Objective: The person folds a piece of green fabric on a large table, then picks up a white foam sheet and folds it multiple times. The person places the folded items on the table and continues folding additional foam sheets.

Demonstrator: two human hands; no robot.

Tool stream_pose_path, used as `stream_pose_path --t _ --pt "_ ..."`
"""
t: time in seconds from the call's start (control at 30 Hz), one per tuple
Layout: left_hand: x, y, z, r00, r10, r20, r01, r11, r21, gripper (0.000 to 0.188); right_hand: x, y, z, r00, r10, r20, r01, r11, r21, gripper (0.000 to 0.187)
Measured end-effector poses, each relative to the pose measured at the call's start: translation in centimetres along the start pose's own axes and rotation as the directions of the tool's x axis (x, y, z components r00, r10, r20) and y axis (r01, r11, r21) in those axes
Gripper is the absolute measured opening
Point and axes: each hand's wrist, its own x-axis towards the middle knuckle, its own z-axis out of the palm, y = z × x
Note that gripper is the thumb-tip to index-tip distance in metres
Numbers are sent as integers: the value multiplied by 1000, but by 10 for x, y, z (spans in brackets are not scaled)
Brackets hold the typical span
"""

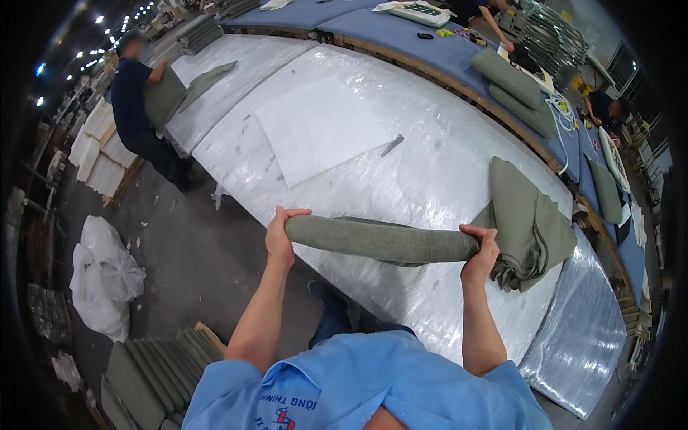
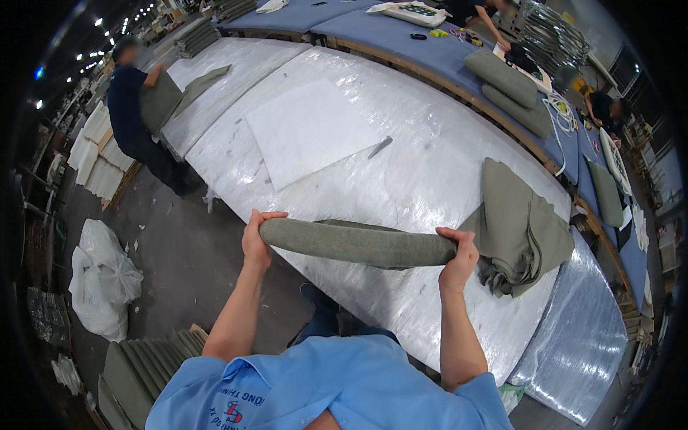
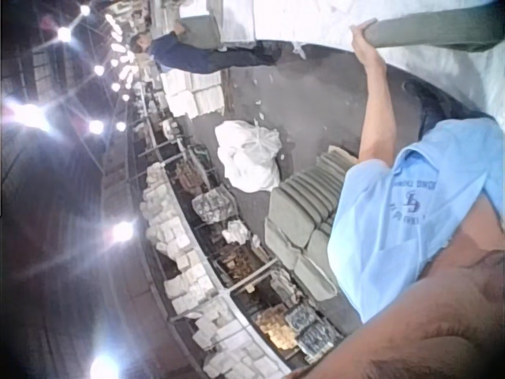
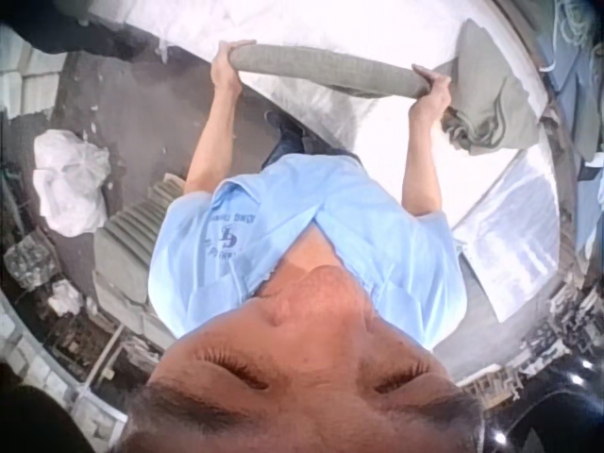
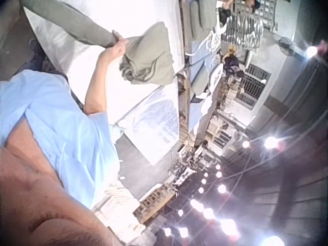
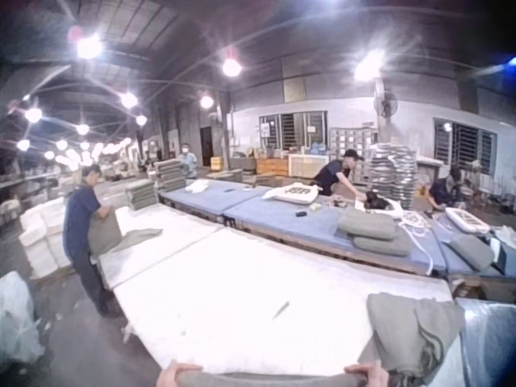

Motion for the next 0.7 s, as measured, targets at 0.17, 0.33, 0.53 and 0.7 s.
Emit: stream_pose_path --t 0.17,0.33,0.53,0.7 --pt "10 -15 10 996 -26 83 37 991 -131 71 17 18 -19 1000 23 -8 -23 999 -48 71" --pt "7 -21 -3 988 -104 111 126 969 -213 67 18 22 -21 961 260 98 -276 931 237 64" --pt "-35 -17 -35 856 -362 369 390 921 1 49 -25 8 -61 829 456 324 -475 880 -23 38" --pt "-36 -25 -35 579 -563 590 2 724 689 48 -47 -2 -63 538 649 538 -296 743 -600 49"
